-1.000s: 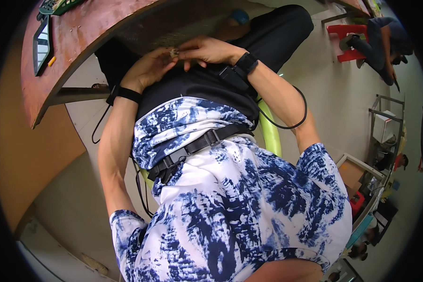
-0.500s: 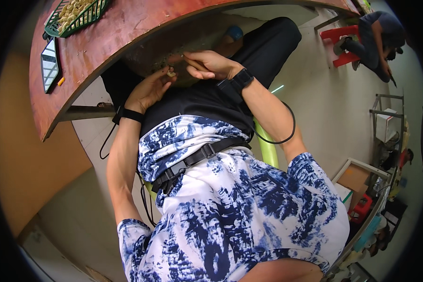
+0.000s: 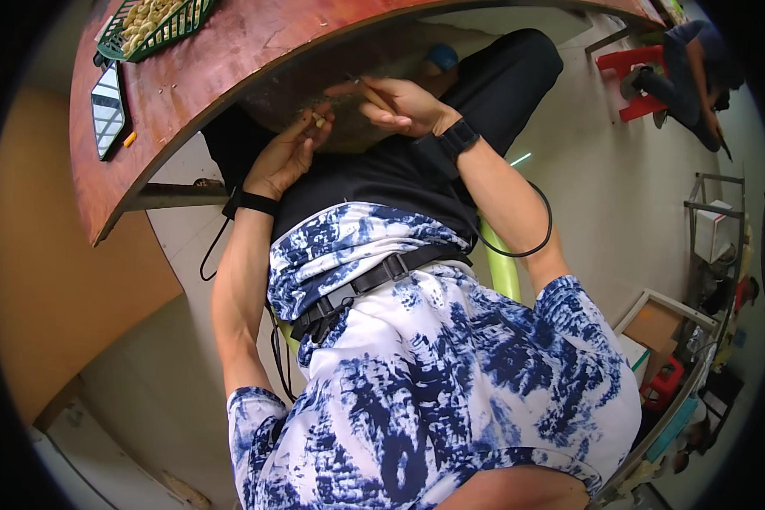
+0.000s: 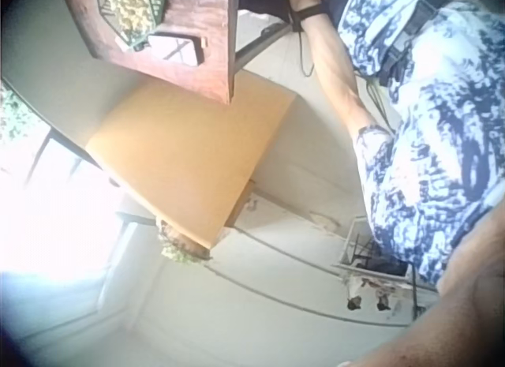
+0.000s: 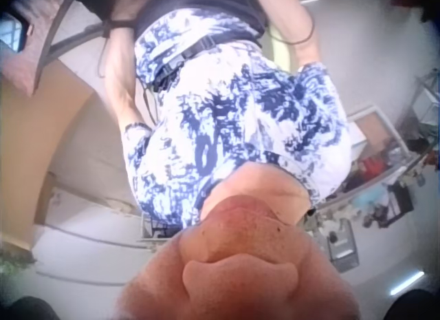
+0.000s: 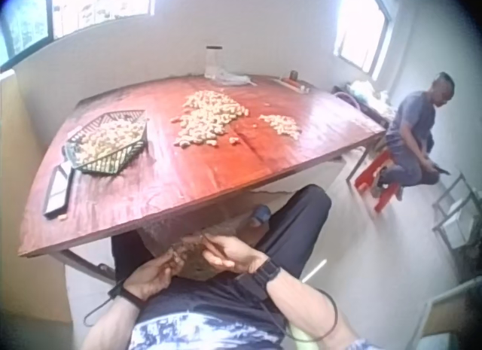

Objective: Shelling nuts using a hand-held cracking tool at a table.

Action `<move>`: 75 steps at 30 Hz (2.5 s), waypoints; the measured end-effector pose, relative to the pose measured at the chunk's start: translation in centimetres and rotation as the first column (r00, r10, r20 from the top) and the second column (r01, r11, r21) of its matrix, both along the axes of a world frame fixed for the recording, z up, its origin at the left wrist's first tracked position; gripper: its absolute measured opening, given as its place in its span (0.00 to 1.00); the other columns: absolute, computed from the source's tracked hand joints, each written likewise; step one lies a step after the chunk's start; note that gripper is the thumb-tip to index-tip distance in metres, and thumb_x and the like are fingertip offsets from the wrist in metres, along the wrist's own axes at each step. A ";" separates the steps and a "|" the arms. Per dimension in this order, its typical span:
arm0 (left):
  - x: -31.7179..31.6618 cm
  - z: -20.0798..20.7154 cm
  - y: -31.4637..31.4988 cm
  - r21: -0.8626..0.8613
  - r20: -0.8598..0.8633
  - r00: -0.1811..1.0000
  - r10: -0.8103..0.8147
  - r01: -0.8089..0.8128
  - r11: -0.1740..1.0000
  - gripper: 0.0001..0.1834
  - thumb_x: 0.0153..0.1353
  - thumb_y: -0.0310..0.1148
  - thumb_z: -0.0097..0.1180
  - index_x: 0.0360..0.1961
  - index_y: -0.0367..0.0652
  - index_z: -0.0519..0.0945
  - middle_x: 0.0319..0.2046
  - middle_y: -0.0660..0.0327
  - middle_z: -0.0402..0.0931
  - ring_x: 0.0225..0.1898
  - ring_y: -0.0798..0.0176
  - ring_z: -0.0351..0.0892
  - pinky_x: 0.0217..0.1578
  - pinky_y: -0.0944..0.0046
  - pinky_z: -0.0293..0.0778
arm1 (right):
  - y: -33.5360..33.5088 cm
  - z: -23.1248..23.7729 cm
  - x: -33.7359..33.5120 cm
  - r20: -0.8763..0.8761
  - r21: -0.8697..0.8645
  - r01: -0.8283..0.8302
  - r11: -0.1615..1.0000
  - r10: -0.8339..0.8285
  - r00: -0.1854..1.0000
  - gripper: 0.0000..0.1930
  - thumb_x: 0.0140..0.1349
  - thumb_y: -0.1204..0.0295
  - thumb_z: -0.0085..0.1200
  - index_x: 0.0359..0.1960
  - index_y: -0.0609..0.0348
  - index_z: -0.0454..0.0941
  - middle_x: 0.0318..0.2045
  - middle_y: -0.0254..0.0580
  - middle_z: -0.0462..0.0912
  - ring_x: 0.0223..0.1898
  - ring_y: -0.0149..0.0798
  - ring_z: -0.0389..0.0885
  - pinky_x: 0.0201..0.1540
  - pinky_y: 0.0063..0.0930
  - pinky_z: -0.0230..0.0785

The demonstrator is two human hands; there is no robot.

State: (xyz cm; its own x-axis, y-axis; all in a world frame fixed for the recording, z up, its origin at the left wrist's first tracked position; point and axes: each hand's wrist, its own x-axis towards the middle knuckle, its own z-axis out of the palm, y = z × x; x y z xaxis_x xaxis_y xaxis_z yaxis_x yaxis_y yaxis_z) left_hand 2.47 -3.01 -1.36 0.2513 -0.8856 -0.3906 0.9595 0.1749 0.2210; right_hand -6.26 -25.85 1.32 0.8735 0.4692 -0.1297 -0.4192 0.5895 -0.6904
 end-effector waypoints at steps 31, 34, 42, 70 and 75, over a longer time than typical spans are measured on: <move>0.4 0.1 0.0 0.416 0.353 0.859 -0.370 0.210 0.885 0.21 0.60 0.41 0.55 0.52 0.46 0.73 0.48 0.65 0.73 0.49 0.68 0.74 0.37 0.79 0.70 | 1.6 1.1 -0.3 -0.115 -0.727 -0.318 0.609 0.348 0.930 0.21 0.68 0.59 0.33 0.39 0.65 0.73 0.14 0.37 0.75 0.10 0.23 0.63 0.16 0.17 0.56; 0.3 0.7 -0.1 0.473 0.324 0.835 -0.445 0.265 0.840 0.21 0.60 0.41 0.55 0.52 0.46 0.73 0.48 0.66 0.74 0.49 0.68 0.74 0.37 0.79 0.69 | 1.8 1.2 -0.6 -0.097 -0.732 -0.301 0.611 0.343 0.934 0.21 0.69 0.58 0.33 0.31 0.62 0.73 0.13 0.37 0.74 0.09 0.23 0.63 0.14 0.18 0.55; 0.5 0.6 -0.2 0.490 0.344 0.828 -0.442 0.243 0.837 0.20 0.59 0.42 0.56 0.51 0.48 0.74 0.47 0.68 0.74 0.47 0.69 0.76 0.35 0.79 0.69 | 1.3 1.4 -0.7 0.004 -0.780 -0.233 0.582 0.376 0.927 0.22 0.69 0.57 0.33 0.30 0.61 0.74 0.12 0.34 0.73 0.08 0.24 0.64 0.14 0.19 0.56; 1.1 0.4 0.0 0.447 0.378 0.793 -0.477 0.295 0.844 0.19 0.60 0.42 0.55 0.50 0.47 0.74 0.43 0.70 0.76 0.43 0.72 0.77 0.32 0.79 0.69 | 2.0 0.4 -0.9 0.028 -0.794 -0.170 0.584 0.314 0.949 0.21 0.69 0.56 0.36 0.41 0.63 0.74 0.11 0.34 0.71 0.08 0.24 0.63 0.13 0.17 0.57; 0.8 0.0 0.3 0.435 0.376 0.847 -0.375 0.197 0.879 0.20 0.60 0.41 0.56 0.50 0.43 0.74 0.44 0.67 0.75 0.43 0.72 0.76 0.34 0.80 0.72 | 2.6 1.1 -1.3 0.132 -0.837 -0.029 0.547 0.252 0.959 0.20 0.69 0.57 0.37 0.46 0.60 0.74 0.11 0.31 0.70 0.09 0.23 0.64 0.14 0.18 0.58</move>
